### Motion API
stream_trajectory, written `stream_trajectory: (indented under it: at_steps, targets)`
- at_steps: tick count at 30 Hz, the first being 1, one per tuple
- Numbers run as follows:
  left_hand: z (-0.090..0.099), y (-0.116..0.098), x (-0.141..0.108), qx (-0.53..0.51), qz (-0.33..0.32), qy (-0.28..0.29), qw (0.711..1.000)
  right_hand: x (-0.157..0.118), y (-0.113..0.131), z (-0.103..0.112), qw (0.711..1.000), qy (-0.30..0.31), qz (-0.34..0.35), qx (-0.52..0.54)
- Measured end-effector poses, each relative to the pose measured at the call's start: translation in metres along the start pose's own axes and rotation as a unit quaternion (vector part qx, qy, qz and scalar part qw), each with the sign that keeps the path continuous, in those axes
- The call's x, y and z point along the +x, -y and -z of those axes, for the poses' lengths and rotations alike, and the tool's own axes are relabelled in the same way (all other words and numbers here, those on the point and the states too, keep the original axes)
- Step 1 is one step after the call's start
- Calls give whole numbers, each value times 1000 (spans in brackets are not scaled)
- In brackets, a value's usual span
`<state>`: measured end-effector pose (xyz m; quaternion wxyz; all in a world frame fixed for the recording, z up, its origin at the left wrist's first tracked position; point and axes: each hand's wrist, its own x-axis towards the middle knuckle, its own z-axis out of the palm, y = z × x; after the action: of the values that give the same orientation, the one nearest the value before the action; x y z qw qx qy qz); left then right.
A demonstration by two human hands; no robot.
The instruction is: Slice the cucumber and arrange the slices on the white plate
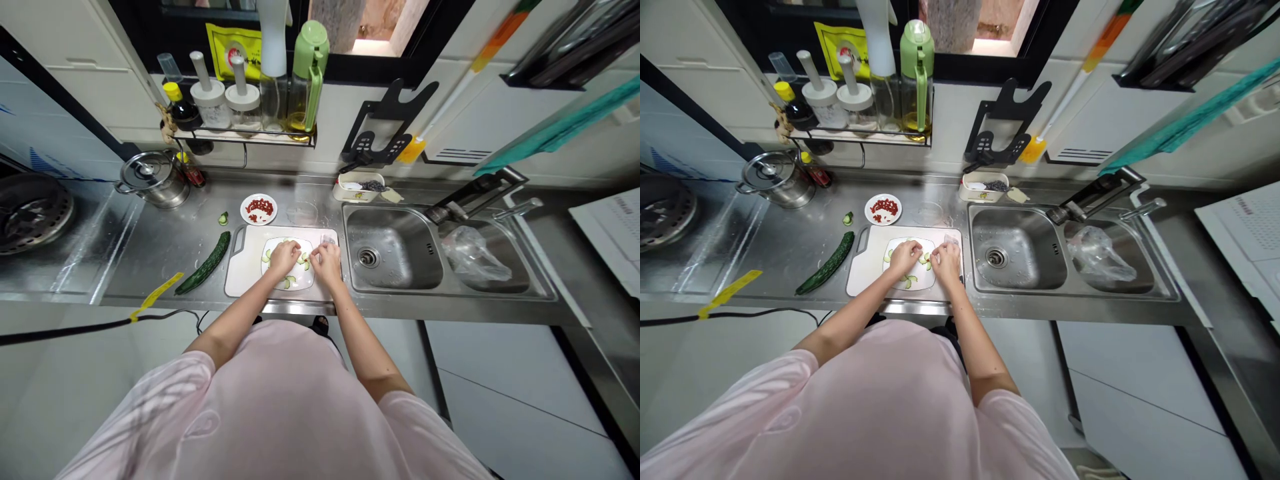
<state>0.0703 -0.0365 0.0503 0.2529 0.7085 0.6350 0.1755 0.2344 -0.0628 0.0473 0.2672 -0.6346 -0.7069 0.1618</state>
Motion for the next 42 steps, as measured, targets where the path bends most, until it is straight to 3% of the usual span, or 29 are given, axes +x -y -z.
stream_trajectory:
  at_steps: [8,16,22,32,42]
  targets:
    - [32,22,25,0,74,-81,994,-3,13,10,998,-54,29,27]
    - [59,66,54,4,182,-155,971,-12,26,16,996,-56,38,56]
    - [76,92,68,51,232,-179,955,-20,32,14,995,-50,44,72]
    - [77,102,84,107,212,-147,960,-23,30,15,996,-45,41,58]
    - [75,107,82,105,209,-180,955,-21,29,15,996,-46,34,62]
